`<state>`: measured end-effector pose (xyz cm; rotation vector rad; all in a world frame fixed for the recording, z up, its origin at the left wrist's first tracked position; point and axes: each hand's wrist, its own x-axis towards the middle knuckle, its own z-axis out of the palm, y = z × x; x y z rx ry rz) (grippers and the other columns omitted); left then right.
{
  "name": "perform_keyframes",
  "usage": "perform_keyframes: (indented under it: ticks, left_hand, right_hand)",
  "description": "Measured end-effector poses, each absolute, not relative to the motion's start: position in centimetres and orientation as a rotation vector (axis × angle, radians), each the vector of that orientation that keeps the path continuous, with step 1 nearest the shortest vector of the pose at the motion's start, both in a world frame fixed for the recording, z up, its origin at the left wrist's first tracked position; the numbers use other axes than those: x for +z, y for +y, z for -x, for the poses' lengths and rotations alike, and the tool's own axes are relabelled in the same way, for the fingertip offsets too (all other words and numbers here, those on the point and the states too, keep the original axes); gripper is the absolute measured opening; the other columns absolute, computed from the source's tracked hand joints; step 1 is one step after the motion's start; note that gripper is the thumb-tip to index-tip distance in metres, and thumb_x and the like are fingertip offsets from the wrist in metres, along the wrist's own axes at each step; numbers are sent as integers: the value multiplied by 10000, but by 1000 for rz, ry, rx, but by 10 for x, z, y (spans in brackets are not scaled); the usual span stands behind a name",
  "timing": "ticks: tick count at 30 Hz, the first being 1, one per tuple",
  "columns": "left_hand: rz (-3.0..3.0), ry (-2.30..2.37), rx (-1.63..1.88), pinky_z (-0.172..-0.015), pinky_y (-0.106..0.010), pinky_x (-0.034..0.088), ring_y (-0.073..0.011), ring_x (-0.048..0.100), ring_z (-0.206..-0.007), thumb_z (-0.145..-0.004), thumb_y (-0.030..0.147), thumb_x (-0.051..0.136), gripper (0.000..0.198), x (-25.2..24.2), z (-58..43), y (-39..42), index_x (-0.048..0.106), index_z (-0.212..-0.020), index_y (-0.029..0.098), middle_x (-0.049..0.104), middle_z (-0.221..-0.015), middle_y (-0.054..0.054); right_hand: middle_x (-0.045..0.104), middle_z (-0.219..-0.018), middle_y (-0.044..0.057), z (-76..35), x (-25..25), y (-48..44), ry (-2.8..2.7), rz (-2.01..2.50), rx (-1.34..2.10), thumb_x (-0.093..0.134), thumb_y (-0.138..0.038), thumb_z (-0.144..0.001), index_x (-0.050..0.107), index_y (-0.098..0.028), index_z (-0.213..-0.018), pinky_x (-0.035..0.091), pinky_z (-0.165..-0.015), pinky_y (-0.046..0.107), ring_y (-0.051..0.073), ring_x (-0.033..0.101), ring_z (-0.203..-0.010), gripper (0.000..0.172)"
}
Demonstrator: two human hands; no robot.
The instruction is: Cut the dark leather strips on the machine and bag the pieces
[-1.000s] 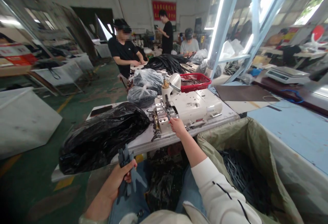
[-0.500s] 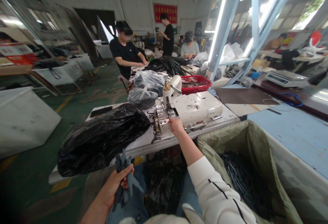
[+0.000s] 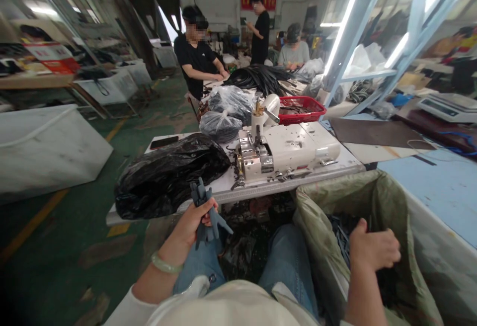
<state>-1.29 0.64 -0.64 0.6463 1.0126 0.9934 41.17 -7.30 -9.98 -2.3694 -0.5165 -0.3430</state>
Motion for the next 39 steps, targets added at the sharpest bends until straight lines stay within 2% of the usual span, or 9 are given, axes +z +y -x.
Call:
perform_keyframes:
  ticks: [2,4,7,10,15,19,26,35,39]
  left_hand:
    - [-667,979,984,-377,-159,244,-22,312,-369,-533,424,854,401,-6,6,9,605,-622,122,398,-405,76]
    - [-688,948,979,-379,-162,247,-24,306,-363,-555,434,841,396,-6,-3,11,602,-628,127,384,-395,83]
    - [-745,931,952,-384,-174,258,-32,309,-357,-574,456,826,397,-6,-15,9,605,-639,132,373,-385,87]
    - [-844,1006,951,-394,-185,271,-46,341,-377,-572,471,822,409,-4,-17,3,617,-648,126,409,-402,71]
    - [-968,1176,1058,-411,-196,290,-62,396,-416,-563,500,821,445,-4,-6,-8,562,-606,142,472,-459,48]
    - [-866,1114,1060,-399,-198,285,-54,365,-380,-563,529,812,463,-3,0,-11,555,-612,146,422,-425,68]
    - [-770,1088,941,-376,-176,248,-28,314,-345,-551,457,844,449,-2,7,-9,518,-564,149,389,-389,80]
    - [-893,1017,780,-378,-183,273,-40,339,-357,-577,399,818,359,8,-10,-15,584,-637,134,435,-418,65]
    - [-952,1099,887,-388,-185,280,-40,343,-365,-594,361,803,318,15,-6,-9,580,-663,145,448,-446,70]
  right_hand:
    - [558,-1158,364,-407,-93,-92,-498,2378,-337,542,-456,-774,566,46,-1198,409,-821,564,492,510,-1103,657]
    - [655,-1016,266,-370,-74,-87,-741,2195,51,523,-471,-799,662,-41,-1058,450,-803,494,406,599,-975,521]
    - [690,-924,133,-281,-39,-60,-1197,1607,796,520,-527,-840,671,-143,-1020,484,-697,345,242,623,-782,450]
    - [639,-734,43,-202,-15,-38,-1477,1258,1115,607,-521,-816,655,-158,-940,406,-531,239,138,521,-591,387]
    - [486,-533,-25,-153,-6,-33,-1745,1187,1099,684,-463,-779,579,-159,-620,291,-452,208,86,403,-493,359]
    - [506,-522,-19,-154,-16,-33,-1483,1137,1436,599,-481,-842,639,-150,-694,354,-422,217,99,462,-433,365]
    - [463,-673,-13,-181,-22,-33,-1302,876,1001,672,-292,-839,770,-253,-904,384,-514,240,91,458,-556,124]
    - [538,-767,41,-182,-37,-38,-1567,627,978,751,-276,-772,789,-304,-863,499,-741,325,191,581,-836,103]
    - [649,-980,69,-196,-34,-37,-1287,743,1322,697,-348,-814,748,-279,-1008,513,-824,348,196,618,-898,212]
